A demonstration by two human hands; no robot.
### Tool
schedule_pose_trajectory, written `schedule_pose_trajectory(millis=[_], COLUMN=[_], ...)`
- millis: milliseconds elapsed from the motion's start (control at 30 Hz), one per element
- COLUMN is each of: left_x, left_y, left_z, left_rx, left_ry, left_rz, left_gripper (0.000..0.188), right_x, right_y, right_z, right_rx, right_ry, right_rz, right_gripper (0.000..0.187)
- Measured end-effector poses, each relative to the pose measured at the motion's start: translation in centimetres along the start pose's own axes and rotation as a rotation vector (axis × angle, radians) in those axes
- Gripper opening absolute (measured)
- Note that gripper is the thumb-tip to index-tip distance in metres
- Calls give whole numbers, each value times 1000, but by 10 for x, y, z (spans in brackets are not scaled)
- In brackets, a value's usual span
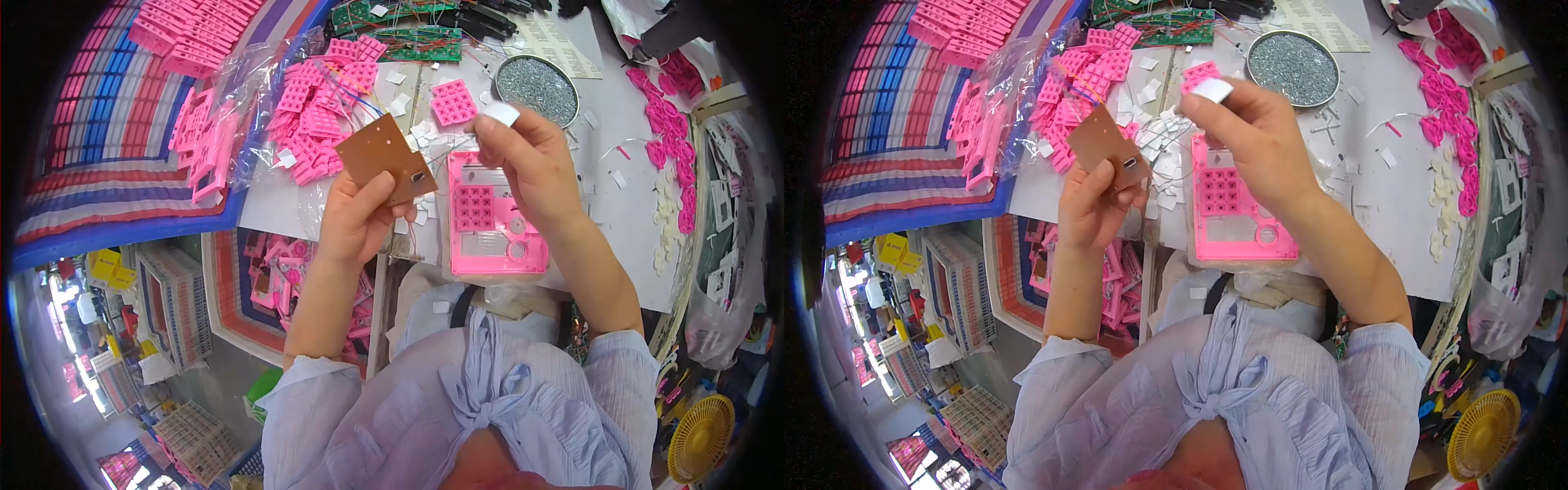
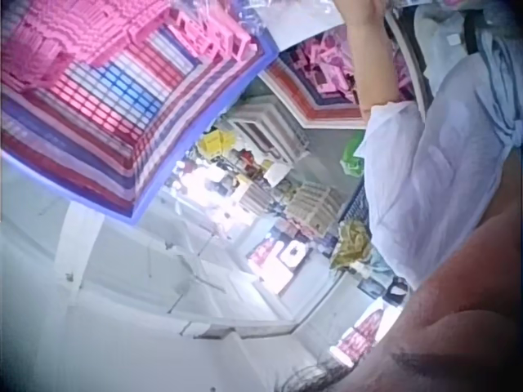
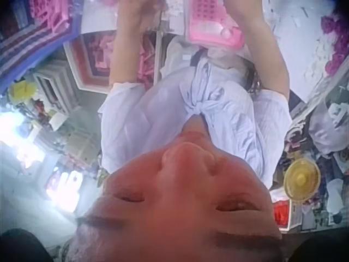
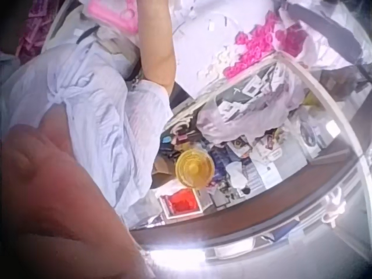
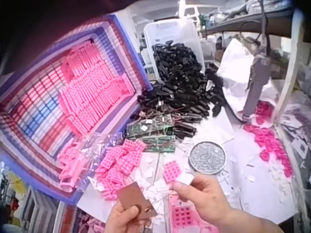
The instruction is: Assembling a pink plastic toy piggy bank, installing a circuit board and various components using an electric screwdriver.
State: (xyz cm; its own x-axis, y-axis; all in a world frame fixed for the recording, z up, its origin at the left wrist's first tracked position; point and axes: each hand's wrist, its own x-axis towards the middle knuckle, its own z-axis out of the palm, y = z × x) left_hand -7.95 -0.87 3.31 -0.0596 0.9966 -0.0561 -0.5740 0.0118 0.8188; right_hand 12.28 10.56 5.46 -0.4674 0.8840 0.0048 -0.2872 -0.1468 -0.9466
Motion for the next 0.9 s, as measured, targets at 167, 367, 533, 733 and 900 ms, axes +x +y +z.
schedule_pose_trajectory(millis=[167,367,533,733,900], left_x=[0,-2,-9,-15,-22], left_y=[-6,2,19,11,15], left_z=[-6,0,-1,-13,-20], left_rx=[-170,-79,178,187,300], left_ry=[11,-54,-112,-125,-56], left_rz=[-62,127,166,177,106], left_gripper=[36,37,40,37,28], right_x=[-2,6,12,4,-12], right_y=[21,16,21,17,-12], right_z=[2,34,32,23,13], right_rx=[140,180,172,193,132], right_ry=[26,-169,-373,-414,-411], right_rz=[183,472,586,649,407], right_gripper=[26,34,28,32,28])
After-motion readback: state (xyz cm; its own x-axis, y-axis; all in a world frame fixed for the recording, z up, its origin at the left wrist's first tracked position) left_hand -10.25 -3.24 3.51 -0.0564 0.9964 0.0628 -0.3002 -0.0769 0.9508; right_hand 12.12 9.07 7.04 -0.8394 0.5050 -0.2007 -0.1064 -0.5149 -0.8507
